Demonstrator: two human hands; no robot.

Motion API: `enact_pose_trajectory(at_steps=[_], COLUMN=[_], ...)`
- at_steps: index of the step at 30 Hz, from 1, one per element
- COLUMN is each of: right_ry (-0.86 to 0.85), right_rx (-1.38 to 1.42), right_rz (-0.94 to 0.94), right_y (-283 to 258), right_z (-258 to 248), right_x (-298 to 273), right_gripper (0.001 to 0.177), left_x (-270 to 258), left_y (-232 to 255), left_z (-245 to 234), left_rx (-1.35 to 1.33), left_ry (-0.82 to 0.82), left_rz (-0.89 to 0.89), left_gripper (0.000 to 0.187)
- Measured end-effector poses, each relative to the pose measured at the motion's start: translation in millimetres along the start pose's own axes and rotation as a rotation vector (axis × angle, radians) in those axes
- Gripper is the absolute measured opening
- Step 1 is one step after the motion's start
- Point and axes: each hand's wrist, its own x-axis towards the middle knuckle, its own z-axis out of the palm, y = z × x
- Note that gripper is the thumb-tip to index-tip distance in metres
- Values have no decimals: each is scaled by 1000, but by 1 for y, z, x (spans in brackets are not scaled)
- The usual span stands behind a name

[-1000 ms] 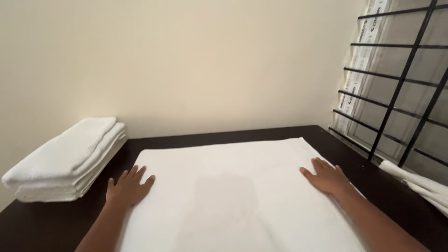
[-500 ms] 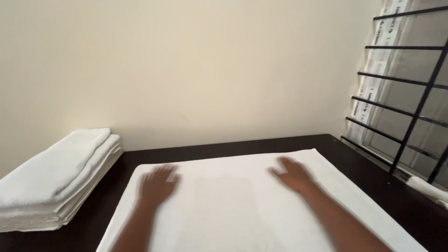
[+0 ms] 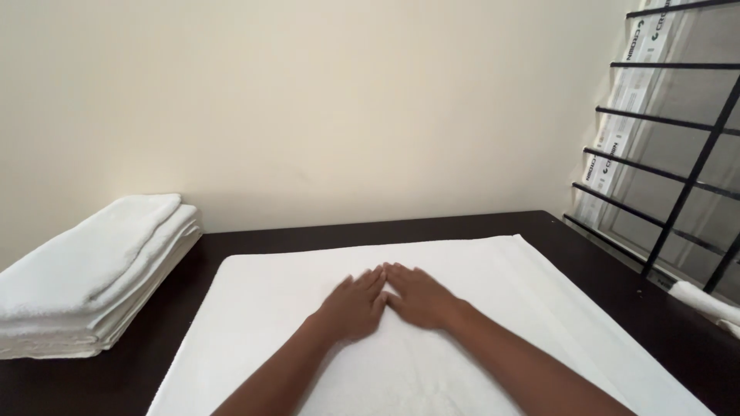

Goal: Folding a white towel on a dark table surface.

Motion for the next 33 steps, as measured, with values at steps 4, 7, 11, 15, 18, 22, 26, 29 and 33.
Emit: enact_pose_trajectory(at_steps=[4,7,11,15,18,22,26,29,33], right_ry=[9,77,116,180,133,-63,71,111,113], right_rx=[131,115,-26,-195,-13,54,73,4,-100], right_rz=[291,621,697,494,291,116,569,674,620], right_y=[102,190,224,136,46,21,160,214,156], right_z=[9,2,12,-18,-19,-13,-3,10,-6], right_x=[-17,-46,-48,-30,-14,-9,-30,-29,-34], right_gripper=[70,71,71,72,74,77,79,77,78], left_x=[-41,-69,-78,-43,-15,-16,-40,-70,-56], left_y=[-81,-156,-168,-105,-20,25,-127,-135,-129], left_z=[-26,-49,-51,-46,-28,-32,-14,-79,-44], left_rx=[84,167,415,681,166,7,174,183,414], left_ry=[-143,-134,-134,148,205,-218,-71,-230,-182], left_rz=[-310,-667,-794,-462,-246,-119,-523,-869,-802], left_gripper=[57,59,61,53,55,56,64,65,62])
